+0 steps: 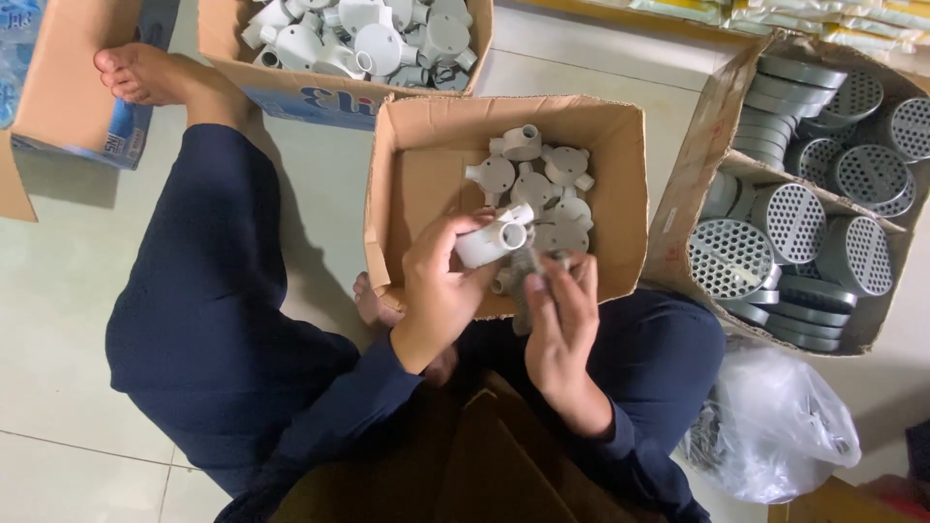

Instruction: The person sits on the floor and repeatedly picks up white plastic parts from a cardboard box. Using a grey abrasive pad, they rub the surfaces of each part to smooth or polish them, then place the finished parts into a separate box.

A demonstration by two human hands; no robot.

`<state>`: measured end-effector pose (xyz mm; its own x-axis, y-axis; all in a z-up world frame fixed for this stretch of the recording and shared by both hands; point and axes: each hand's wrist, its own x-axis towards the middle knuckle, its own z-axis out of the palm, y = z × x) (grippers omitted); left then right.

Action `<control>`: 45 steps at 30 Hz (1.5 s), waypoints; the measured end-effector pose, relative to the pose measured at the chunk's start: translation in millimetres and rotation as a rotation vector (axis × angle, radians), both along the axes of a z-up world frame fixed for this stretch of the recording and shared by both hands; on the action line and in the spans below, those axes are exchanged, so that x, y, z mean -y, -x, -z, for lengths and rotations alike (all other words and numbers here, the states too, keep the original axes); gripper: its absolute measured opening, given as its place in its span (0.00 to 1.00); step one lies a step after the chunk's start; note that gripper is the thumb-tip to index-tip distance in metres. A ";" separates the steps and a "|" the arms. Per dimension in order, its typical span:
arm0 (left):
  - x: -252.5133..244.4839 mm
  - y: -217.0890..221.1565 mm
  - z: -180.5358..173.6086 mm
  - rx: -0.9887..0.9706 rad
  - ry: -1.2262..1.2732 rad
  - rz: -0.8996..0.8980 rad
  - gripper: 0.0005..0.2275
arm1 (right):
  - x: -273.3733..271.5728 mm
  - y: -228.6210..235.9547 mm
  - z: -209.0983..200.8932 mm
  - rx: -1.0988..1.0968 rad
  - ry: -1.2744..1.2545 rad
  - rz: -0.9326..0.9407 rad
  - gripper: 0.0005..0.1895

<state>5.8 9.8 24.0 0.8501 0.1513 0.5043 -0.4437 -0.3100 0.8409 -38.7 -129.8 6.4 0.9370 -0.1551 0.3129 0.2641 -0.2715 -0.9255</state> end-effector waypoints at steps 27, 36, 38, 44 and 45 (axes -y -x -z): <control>-5.9 -17.8 8.5 -0.707 0.589 0.055 0.27 | 91.0 -55.3 58.5 -0.121 0.259 -0.063 0.04; -81.9 -184.4 -1.9 -0.621 0.736 -0.105 0.45 | 84.9 -53.4 43.1 -0.648 -1.249 -0.293 0.25; -81.5 -184.5 0.0 -0.601 0.616 -0.087 0.41 | 80.9 -51.1 38.6 -0.618 -1.248 -0.321 0.26; -12.4 -109.9 13.7 -0.660 0.136 0.028 0.09 | 81.6 -67.9 59.3 -0.511 -1.188 -0.213 0.28; 1.9 -96.4 26.1 -0.775 0.089 0.100 0.07 | 82.4 -73.6 68.2 -0.503 -1.164 -0.092 0.25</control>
<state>102.2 7.9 -2.1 0.9663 0.0673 -0.2486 0.2574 -0.2164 0.9418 34.9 -212.2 -61.8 0.9342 -0.0259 -0.3557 -0.2097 0.7669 -0.6066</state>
